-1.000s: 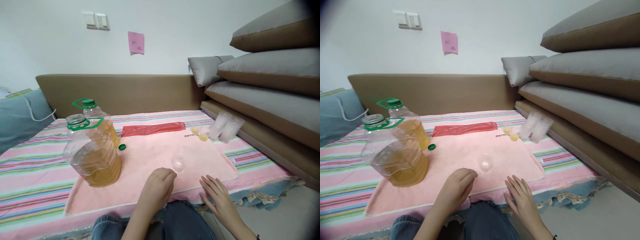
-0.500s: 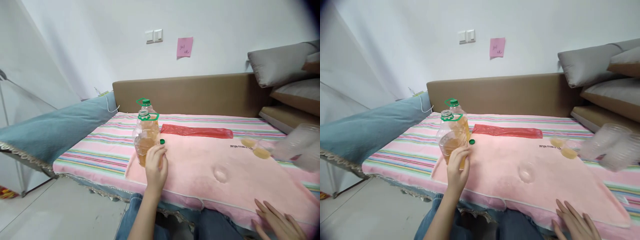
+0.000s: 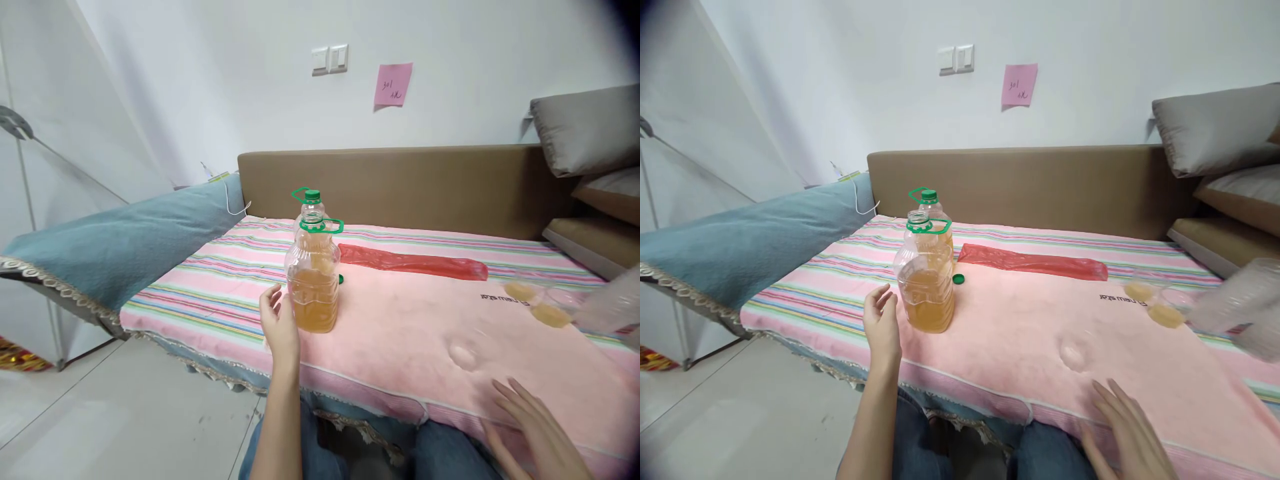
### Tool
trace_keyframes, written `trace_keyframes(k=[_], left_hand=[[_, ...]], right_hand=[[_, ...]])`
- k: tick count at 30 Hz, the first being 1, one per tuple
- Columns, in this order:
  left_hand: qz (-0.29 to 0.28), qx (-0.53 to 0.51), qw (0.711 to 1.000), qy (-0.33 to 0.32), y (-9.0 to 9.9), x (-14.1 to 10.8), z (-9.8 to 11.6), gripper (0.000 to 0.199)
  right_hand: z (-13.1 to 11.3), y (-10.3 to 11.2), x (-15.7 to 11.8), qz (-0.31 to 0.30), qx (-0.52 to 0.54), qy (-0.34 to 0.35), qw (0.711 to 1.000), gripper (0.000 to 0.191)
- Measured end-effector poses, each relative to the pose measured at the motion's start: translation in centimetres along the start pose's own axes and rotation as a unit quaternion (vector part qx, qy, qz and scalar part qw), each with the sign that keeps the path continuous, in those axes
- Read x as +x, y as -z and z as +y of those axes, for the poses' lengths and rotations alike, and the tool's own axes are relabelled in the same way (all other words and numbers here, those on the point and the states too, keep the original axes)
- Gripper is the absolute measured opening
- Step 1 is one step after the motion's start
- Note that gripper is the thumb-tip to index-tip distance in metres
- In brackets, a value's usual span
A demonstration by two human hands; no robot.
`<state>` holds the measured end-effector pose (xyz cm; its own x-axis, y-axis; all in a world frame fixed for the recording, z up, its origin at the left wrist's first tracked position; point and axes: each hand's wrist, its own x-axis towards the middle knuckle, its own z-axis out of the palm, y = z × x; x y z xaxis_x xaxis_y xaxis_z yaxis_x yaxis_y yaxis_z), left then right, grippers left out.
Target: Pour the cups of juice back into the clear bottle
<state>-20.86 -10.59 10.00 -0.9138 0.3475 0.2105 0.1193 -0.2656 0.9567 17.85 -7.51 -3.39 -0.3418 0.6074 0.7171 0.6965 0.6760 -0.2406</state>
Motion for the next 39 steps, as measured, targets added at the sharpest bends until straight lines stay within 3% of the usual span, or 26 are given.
trace_keyframes(k=[3,7,11,14,17,21,27,31,35,39], left_hand=[[-0.023,-0.005,0.997,0.070,-0.1,0.5,-0.6,0.031],[-0.041,-0.031,0.988,0.147,0.2,1.0,-1.0,0.034],[-0.052,-0.066,0.980,0.182,0.5,1.5,-0.9,0.037],[-0.066,-0.090,0.976,0.186,0.5,1.6,-0.6,0.036],[-0.109,-0.112,0.970,0.185,0.5,1.6,-0.2,0.038],[-0.157,-0.085,0.970,0.167,0.6,1.5,0.2,0.039],[-0.162,-0.051,0.976,0.135,0.7,1.2,-0.1,0.042],[-0.181,-0.032,0.978,0.099,0.9,1.2,-0.3,0.044],[-0.203,-0.007,0.977,0.062,1.1,1.0,0.2,0.040],[-0.221,-0.020,0.974,0.038,1.1,0.8,0.8,0.040]], right_hand=[[-5.0,-2.1,5.5,-0.009,0.086,0.020,0.996,0.050],[-10.3,-6.4,13.4,-0.077,0.232,-0.052,0.968,0.060],[-13.6,-11.2,19.5,-0.186,0.404,-0.112,0.888,0.087],[-15.3,-14.1,22.0,-0.190,0.529,-0.114,0.819,0.090],[-16.4,-15.9,23.0,-0.173,0.598,-0.131,0.771,0.088],[-17.1,-16.9,23.1,-0.182,0.615,-0.134,0.756,0.094],[-17.7,-17.9,22.8,-0.103,0.606,-0.115,0.780,0.084],[-18.2,-18.0,22.5,-0.083,0.601,-0.109,0.788,0.078],[-18.6,-17.0,22.4,-0.055,0.599,-0.120,0.790,0.075],[-18.5,-14.8,22.6,-0.030,0.606,-0.126,0.785,0.072]])
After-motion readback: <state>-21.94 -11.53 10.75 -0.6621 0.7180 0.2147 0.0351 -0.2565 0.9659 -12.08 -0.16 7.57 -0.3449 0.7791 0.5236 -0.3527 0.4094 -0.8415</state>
